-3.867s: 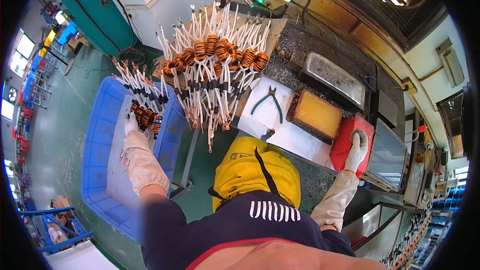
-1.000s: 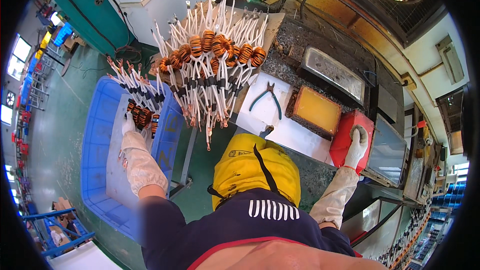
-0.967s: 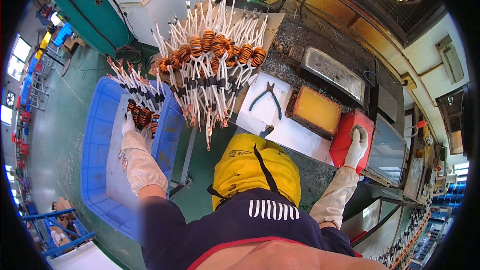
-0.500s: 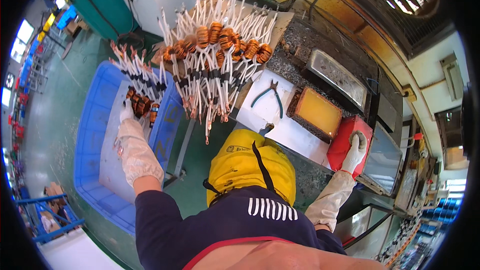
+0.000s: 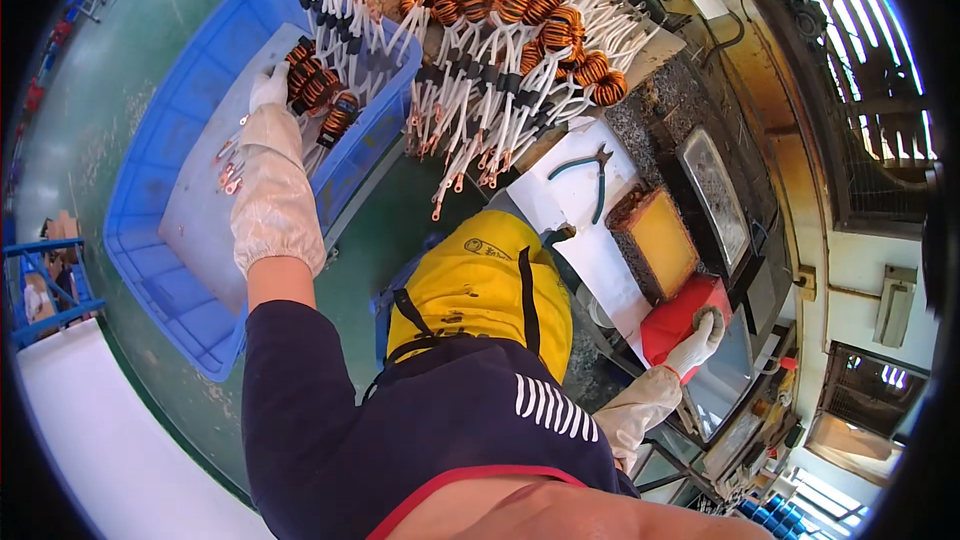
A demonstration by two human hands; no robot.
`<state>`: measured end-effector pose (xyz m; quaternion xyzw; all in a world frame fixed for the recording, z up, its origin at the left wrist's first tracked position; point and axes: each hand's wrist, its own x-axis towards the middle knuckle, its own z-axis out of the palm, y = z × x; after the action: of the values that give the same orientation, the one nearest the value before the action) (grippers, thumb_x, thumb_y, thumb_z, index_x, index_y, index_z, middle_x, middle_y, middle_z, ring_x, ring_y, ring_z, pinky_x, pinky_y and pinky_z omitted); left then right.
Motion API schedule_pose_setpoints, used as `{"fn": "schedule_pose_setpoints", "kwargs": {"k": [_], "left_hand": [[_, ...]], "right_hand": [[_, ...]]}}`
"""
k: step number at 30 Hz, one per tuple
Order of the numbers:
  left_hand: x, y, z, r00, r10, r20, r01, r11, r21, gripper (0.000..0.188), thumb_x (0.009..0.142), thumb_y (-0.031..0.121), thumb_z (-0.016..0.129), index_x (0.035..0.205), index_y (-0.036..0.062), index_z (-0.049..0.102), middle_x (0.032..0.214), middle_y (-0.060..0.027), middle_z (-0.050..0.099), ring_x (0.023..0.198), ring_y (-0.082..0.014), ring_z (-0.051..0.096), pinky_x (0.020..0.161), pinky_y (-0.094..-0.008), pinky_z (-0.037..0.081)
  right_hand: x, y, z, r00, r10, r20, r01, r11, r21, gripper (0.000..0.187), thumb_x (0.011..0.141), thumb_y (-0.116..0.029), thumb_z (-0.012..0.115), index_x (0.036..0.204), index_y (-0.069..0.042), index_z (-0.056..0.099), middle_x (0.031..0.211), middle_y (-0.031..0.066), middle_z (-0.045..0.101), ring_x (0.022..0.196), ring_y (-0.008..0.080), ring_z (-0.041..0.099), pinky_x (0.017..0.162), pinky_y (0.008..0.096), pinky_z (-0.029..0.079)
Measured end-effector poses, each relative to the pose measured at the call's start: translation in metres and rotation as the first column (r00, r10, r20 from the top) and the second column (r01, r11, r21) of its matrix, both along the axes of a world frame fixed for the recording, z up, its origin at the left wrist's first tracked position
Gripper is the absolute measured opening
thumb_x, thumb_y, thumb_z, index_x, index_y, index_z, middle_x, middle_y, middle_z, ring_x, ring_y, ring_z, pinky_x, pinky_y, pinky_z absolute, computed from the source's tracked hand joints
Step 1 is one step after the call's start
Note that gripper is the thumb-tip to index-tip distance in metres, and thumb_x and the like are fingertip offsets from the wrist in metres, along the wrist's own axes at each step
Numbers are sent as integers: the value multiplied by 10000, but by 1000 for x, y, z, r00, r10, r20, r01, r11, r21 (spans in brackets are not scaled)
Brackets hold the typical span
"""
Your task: The person repeatedly picks up a bundle of white wires with a copper coil, dips the wire ends into a soldering bath, and places the finished unit into a blue bin. The process is repeated multiple times throughout the clip.
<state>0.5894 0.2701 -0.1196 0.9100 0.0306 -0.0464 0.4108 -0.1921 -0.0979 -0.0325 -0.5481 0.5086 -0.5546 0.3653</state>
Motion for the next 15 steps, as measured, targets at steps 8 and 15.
{"fn": "schedule_pose_setpoints", "kwargs": {"k": [8, 15], "left_hand": [[26, 8, -33, 1000, -8, -18, 9, 998, 55, 654, 802, 567, 591, 1177, 35, 655, 1134, -218, 667, 1128, -351, 605, 960, -393, 435], [25, 6, -32, 996, -85, 1, 85, 995, 58, 680, 801, 576, 569, 1228, 48, 607, 1184, -244, 636, 1168, -392, 572, 973, -435, 420]], "right_hand": [[6, 0, 1, 1000, -25, 13, 25, 1000, -6, 178, 947, -90, 577, 1102, -17, 624, 976, 69, 665, 843, 136, 636, 742, 256, 535], [2, -2, -4, 999, -28, 23, 28, 1000, -2, 169, 942, -70, 569, 1092, -23, 631, 974, 57, 670, 832, 127, 633, 739, 249, 529]]}}
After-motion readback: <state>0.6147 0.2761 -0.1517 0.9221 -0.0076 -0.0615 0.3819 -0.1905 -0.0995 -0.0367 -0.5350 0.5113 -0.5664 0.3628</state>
